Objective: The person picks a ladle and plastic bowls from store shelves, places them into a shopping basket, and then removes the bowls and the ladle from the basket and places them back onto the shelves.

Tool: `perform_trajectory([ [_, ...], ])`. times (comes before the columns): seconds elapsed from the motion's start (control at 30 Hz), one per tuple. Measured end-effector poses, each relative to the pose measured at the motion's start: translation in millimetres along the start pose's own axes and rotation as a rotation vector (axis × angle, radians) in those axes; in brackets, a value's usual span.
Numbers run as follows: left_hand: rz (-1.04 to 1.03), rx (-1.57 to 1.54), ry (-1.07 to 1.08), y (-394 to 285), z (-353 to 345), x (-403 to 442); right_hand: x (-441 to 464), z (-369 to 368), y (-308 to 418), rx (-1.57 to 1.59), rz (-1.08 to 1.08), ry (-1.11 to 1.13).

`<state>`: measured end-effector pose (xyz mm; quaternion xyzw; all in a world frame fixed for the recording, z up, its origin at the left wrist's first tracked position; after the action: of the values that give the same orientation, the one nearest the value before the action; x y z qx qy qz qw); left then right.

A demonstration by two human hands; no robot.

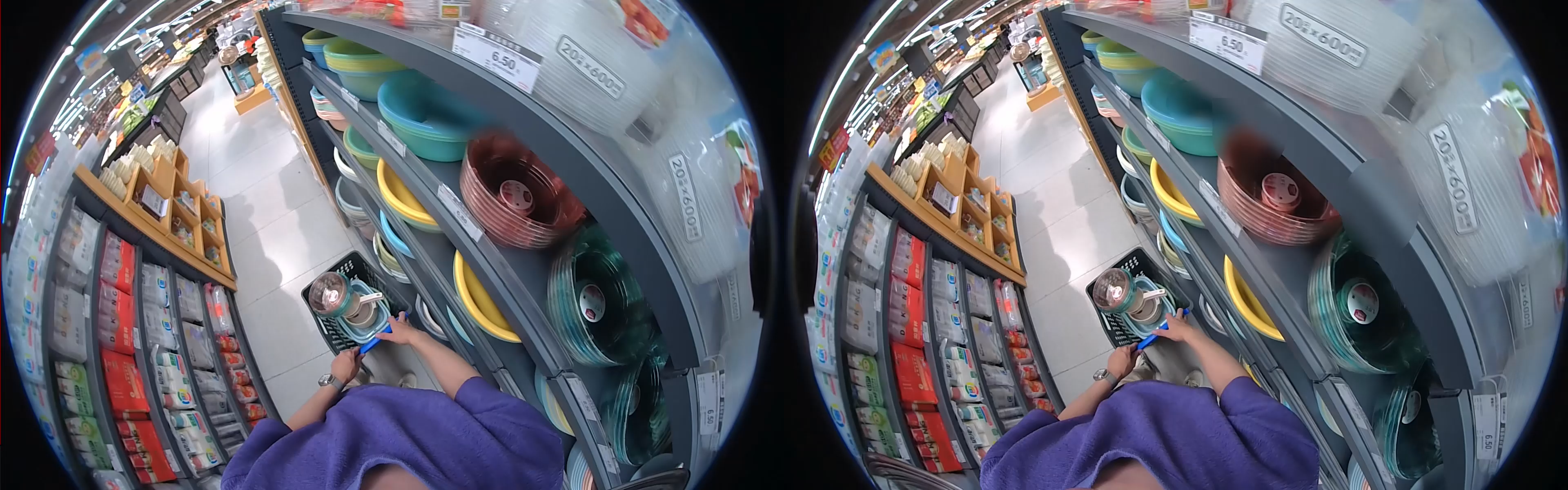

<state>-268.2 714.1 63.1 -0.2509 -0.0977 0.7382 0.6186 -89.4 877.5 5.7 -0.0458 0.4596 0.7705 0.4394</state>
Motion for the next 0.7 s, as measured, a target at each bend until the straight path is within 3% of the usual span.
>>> perform_trajectory([
  [0.27, -0.001, 0.038, -0.071, 19.7, 25.5, 23.5, 38.3, 13.9, 24.6, 0.018, -0.052, 0.080],
  [0.7, -0.077, 0.072, -0.119, 84.4, 66.4, 83.6, 93.1, 11.9, 89.1, -0.036, -0.234, -0.063],
])
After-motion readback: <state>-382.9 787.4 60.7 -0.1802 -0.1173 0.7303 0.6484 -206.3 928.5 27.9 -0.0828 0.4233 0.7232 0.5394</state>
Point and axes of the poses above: each hand's wrist, its own x-axis towards the middle knuckle, its own z-axis out of the back of the hand, y = z × x, the point moved 2 cm from there along x, towards the middle knuckle, and after that the axes turned 2 degrees about x, right-handed, at the moved point
